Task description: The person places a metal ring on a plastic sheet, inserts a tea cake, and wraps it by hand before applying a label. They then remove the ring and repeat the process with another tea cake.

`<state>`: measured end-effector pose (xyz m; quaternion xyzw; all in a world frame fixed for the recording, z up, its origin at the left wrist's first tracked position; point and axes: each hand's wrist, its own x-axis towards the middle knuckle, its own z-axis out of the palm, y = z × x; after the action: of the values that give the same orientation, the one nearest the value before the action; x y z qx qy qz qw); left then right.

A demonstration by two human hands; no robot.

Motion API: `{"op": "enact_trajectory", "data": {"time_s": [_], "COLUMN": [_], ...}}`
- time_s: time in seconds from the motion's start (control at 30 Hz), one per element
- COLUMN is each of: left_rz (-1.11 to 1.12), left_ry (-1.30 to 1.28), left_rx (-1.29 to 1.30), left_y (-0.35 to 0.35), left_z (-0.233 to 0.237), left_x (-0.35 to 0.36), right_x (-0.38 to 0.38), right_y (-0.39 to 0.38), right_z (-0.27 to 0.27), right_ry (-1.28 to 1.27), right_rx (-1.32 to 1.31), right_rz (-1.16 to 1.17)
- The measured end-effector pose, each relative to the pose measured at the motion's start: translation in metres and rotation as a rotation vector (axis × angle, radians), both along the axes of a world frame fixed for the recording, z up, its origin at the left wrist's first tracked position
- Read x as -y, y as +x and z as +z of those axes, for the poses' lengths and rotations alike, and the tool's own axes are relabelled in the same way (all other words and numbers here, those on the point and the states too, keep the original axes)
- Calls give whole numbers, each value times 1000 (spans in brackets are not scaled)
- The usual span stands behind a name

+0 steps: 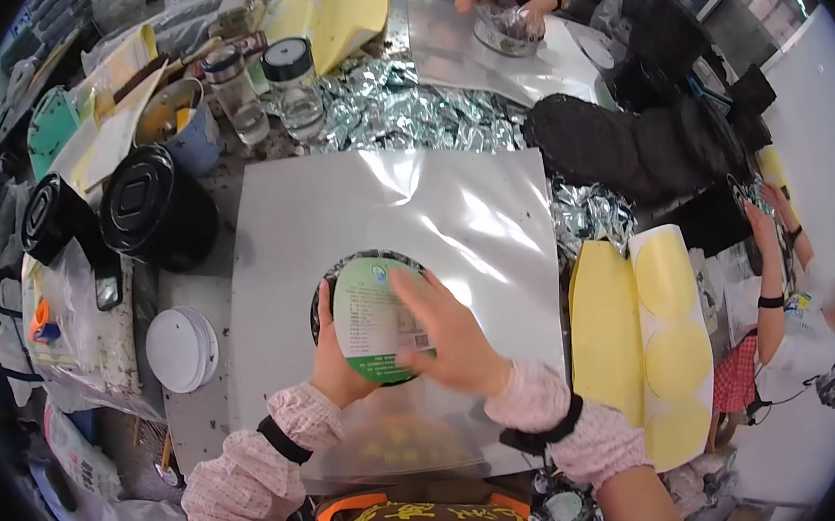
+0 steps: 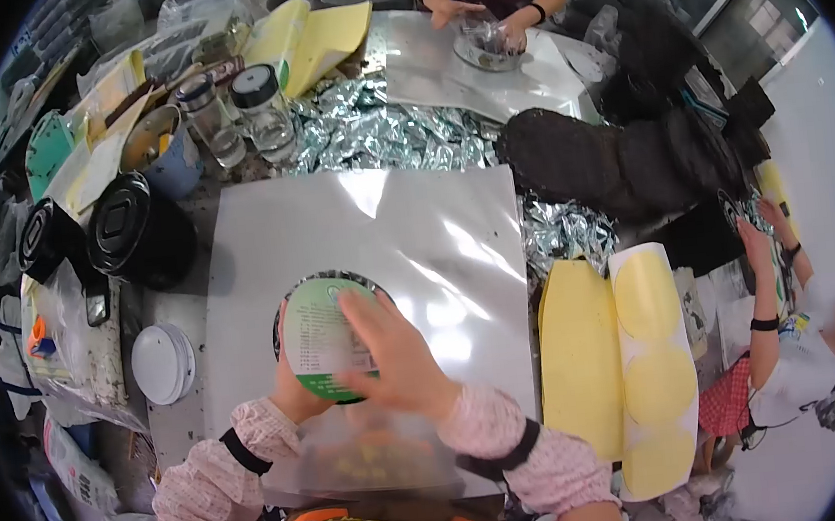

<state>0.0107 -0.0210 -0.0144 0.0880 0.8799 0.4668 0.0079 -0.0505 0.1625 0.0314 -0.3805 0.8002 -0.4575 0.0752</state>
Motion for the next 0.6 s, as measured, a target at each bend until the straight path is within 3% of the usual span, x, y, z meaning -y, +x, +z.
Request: {"op": "enact_trajectory", "data": {"time_s": [0.03, 0.07, 0.1, 0.13, 0.3, 0.37, 0.4, 0.43, 0.53, 0.6], "left_rz": [-3, -19, -40, 18, 66, 78, 80, 223, 313, 319], "left_ry": [8, -215, -446, -486, -354, -283, -285, -329, 134, 392], "left_rx": [25, -63, -154, -158, -381, -436, -341, -252, -140, -55], "left_y": [2, 1, 0, 0, -9, 0, -4, -9, -13, -14], "left_z": [-1, 2, 6, 8, 13, 10, 8, 0, 3, 10], "left_x": [-1, 2, 6, 7, 12, 6, 0, -3, 8, 17], "right_x": [8, 15, 21, 26, 56, 62, 62, 60, 51, 50], "right_y": [-16, -25, -22, -19, 0, 1, 0, 0, -4, -13], "right_z": [-6, -14, -26, -36, -34, -54, -52, -50, -44, -50], "right_ry": [-167, -340, -264, -190, 384, 364, 368, 370, 280, 38], "right_rx": [277, 550, 403, 251, -327, -367, -374, -385, -296, -252], "right_rz": [-5, -7, 1, 9, 45, 16, 20, 24, 56, -9]}}
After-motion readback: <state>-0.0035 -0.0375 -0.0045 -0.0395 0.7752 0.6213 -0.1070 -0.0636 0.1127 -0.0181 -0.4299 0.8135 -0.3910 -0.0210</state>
